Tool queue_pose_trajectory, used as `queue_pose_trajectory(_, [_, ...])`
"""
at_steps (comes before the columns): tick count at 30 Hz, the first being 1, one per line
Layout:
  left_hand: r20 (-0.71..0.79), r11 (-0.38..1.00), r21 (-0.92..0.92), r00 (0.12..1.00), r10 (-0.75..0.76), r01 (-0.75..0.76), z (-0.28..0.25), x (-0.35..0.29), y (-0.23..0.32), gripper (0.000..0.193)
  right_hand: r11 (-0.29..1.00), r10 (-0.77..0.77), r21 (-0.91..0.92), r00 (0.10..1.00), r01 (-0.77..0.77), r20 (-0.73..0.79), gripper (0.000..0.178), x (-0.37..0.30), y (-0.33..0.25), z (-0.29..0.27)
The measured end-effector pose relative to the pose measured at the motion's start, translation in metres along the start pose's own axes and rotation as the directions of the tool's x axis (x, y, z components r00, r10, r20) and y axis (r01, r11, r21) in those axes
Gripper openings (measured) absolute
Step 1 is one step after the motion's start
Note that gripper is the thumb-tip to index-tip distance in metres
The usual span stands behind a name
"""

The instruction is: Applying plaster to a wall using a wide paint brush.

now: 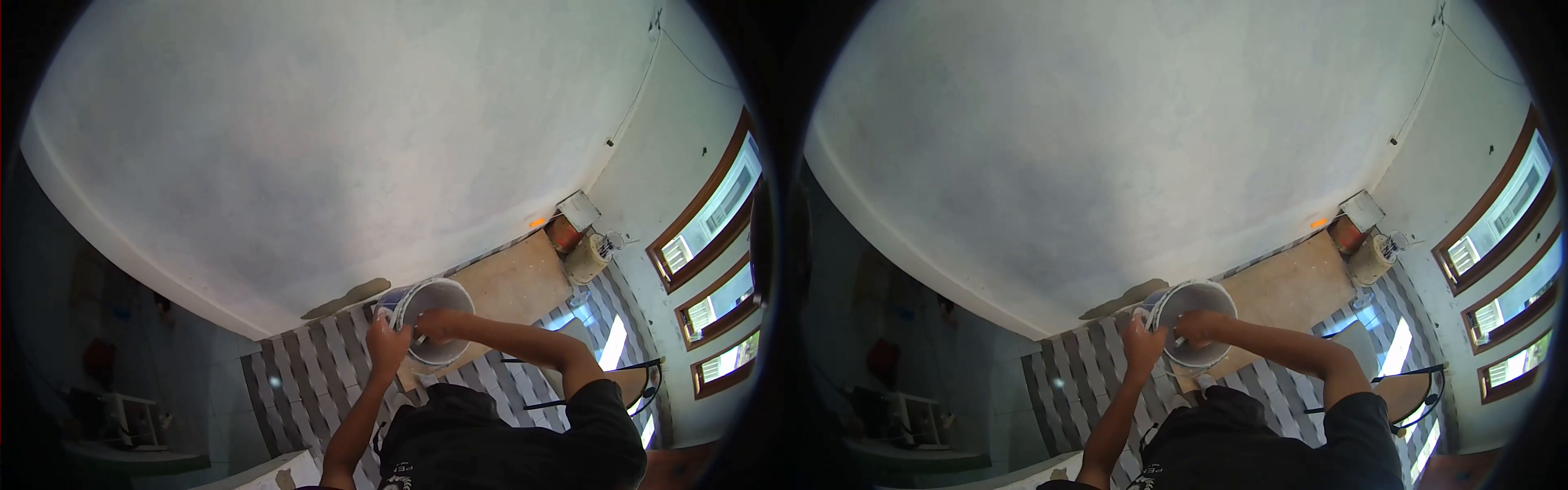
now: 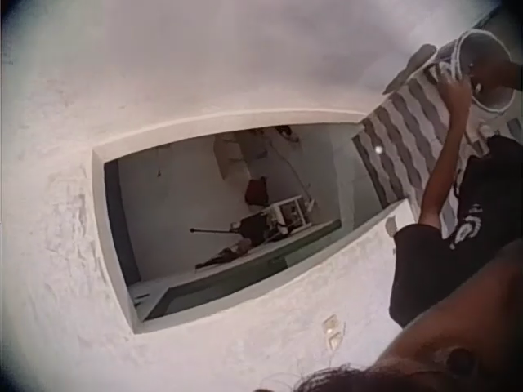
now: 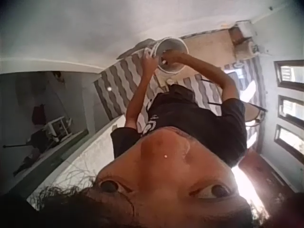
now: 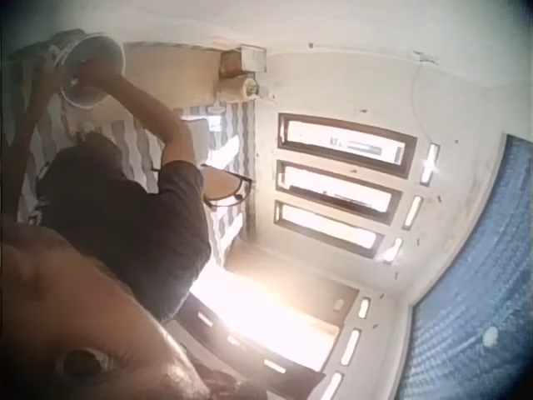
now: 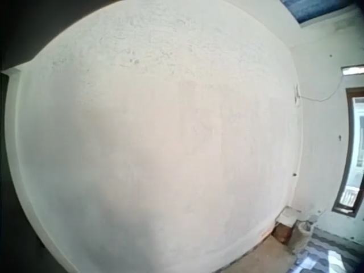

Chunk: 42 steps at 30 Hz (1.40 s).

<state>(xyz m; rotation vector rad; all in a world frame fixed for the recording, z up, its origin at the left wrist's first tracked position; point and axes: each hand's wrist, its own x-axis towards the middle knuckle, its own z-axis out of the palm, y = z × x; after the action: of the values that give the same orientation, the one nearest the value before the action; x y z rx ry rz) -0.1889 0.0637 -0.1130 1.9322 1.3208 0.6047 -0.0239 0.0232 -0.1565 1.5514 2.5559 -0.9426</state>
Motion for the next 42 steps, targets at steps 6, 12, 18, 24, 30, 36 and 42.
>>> queue_pose_trajectory(6, [0.065, 0.989, -0.113, 0.993, 0.101, -0.093, -0.011, 0.012, -0.01, 0.031, 0.997, 0.072, 0.037, 0.978, -0.066, -0.194, 0.043, -0.055, -0.027, -0.031])
queue_pose_trajectory(12, [0.14, 0.99, -0.137, 0.988, 0.064, -0.045, -0.024, 0.043, 0.001, 0.028, 0.997, 0.052, 0.072, 0.861, -0.017, -0.505, 0.039, -0.122, -0.047, -0.082])
queue_pose_trajectory(18, [0.168, 0.976, -0.217, 0.984, 0.064, -0.026, -0.047, 0.097, 0.076, 0.032, 0.988, 0.131, 0.141, 0.783, -0.055, -0.609, 0.025, -0.179, -0.039, -0.178])
queue_pose_trajectory(24, [0.301, 0.937, -0.349, 0.95, 0.083, 0.029, -0.055, 0.153, 0.145, 0.025, 0.956, 0.261, 0.286, 0.616, -0.061, -0.743, 0.029, -0.202, -0.002, -0.275])
queue_pose_trajectory(30, [0.3, 0.916, -0.398, 0.95, 0.081, 0.048, -0.047, 0.18, 0.182, 0.022, 0.937, 0.24, 0.344, 0.618, 0.053, -0.749, 0.032, -0.193, 0.041, -0.313])
queue_pose_trajectory(36, [0.304, 0.929, -0.363, 0.952, 0.043, 0.074, -0.044, 0.177, 0.18, 0.023, 0.938, 0.166, 0.324, 0.657, 0.125, -0.735, 0.023, -0.179, 0.041, -0.296])
queue_pose_trajectory(42, [0.28, 0.952, -0.293, 0.96, 0.004, 0.082, -0.055, 0.155, 0.169, 0.032, 0.938, 0.177, 0.329, 0.664, 0.111, -0.726, 0.022, -0.179, 0.026, -0.285])
